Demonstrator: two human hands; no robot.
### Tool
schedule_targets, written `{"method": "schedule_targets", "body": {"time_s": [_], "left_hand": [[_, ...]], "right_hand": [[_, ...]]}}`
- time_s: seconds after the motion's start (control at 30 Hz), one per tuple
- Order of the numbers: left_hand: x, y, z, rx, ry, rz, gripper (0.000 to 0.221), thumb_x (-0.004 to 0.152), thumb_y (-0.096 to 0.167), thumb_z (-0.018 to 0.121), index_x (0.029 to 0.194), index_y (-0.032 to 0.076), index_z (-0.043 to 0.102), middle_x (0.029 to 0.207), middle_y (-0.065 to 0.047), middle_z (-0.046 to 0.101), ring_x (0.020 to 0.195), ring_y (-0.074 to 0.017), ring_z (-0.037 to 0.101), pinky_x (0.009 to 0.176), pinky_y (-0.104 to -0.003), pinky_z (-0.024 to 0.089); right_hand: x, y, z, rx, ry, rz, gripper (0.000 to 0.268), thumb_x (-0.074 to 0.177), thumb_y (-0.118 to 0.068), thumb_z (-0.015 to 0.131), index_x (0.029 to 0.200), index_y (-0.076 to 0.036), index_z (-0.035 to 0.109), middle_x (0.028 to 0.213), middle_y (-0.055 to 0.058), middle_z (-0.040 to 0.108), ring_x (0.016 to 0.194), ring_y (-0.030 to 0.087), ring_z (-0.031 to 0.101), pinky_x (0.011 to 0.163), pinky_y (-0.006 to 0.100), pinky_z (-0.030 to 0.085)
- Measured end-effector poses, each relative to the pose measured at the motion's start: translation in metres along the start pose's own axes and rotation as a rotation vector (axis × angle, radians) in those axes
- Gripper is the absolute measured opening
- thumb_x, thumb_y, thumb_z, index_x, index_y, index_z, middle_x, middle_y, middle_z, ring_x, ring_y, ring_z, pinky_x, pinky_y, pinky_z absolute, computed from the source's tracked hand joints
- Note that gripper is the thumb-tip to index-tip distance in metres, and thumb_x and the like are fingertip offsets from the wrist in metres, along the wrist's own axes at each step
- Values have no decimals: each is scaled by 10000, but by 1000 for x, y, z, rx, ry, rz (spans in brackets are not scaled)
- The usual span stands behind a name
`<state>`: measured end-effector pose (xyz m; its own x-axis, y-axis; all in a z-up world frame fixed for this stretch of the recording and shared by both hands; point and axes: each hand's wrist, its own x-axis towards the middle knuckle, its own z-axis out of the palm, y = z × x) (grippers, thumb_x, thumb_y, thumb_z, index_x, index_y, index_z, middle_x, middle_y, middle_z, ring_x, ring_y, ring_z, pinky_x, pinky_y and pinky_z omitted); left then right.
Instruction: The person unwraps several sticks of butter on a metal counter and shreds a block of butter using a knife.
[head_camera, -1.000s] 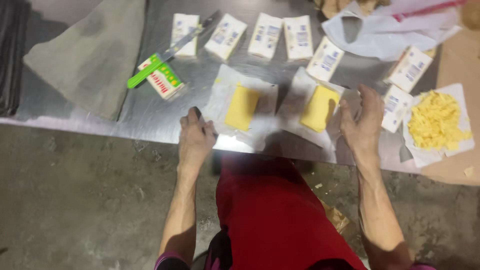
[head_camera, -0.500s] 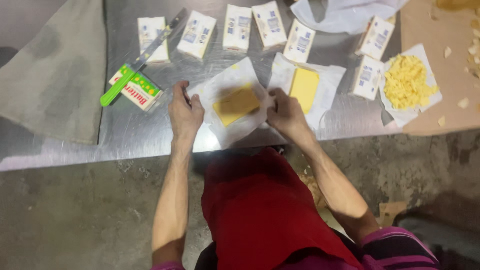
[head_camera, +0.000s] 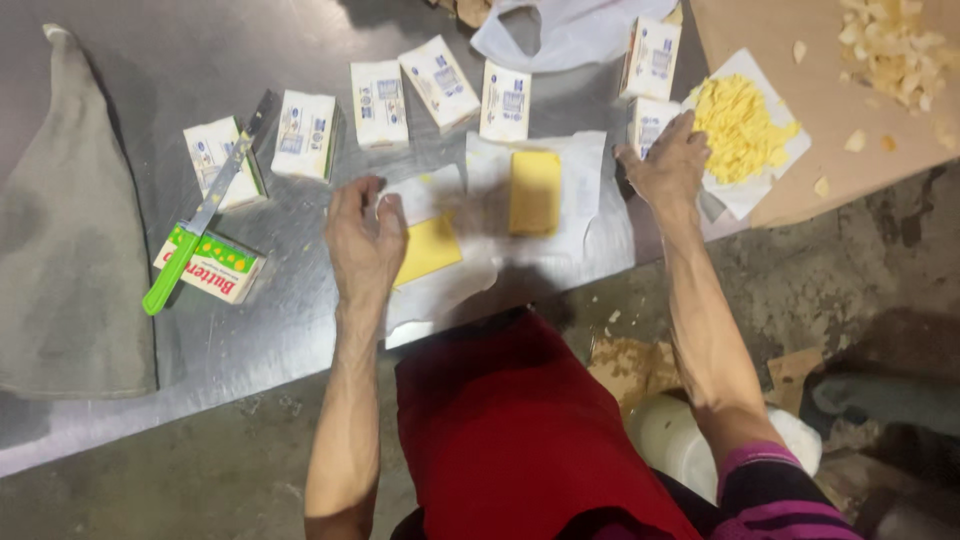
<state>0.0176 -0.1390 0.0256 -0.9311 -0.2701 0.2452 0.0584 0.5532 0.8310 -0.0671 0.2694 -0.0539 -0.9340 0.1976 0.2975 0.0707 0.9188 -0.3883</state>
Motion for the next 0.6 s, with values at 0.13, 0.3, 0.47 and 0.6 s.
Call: {"method": "schedule_targets", "body": {"time_s": [0.13, 0.3, 0.47, 0.6], "left_hand": [[-19, 18, -2, -53, 33, -137, 280, 949, 138, 657, 1177, -26, 663, 1085, -168, 656, 964, -270, 661, 765, -376, 581], [-55, 10, -21, 55, 187, -236, 239, 1004, 138, 657, 1171, -29, 698, 1038, -140, 705, 922, -206, 669, 794, -330, 544], [-94, 17, -27, -1, 346, -537, 230, 997, 169, 638, 1141, 7, 715, 936, -72, 735, 810, -138, 664, 711, -291, 527], [-102, 28, -2, -37, 377, -618, 218, 1003, 176, 642, 1125, 17, 728, 898, -77, 725, 787, -127, 636, 699, -287, 509]], "right_hand": [[24, 24, 6, 31, -281, 139, 1019, 771, -358, 906, 1551, 40, 384, 1343, 303, 559, 1265, 474, 564, 1080, 521, 481], [27, -4, -64, 81, -441, 71, 1270, 587, -257, 1021, 1569, 84, 291, 1429, 414, 441, 1227, 473, 548, 1059, 478, 485], [50, -49, -138, 381, -567, 88, 1127, 705, -182, 928, 1607, 82, 308, 1496, 309, 537, 744, 416, 729, 563, 442, 579], [90, -96, -65, 460, -316, -669, 868, 841, -244, 982, 1497, 68, 507, 1378, 240, 647, 1216, 388, 664, 1024, 454, 557]]}}
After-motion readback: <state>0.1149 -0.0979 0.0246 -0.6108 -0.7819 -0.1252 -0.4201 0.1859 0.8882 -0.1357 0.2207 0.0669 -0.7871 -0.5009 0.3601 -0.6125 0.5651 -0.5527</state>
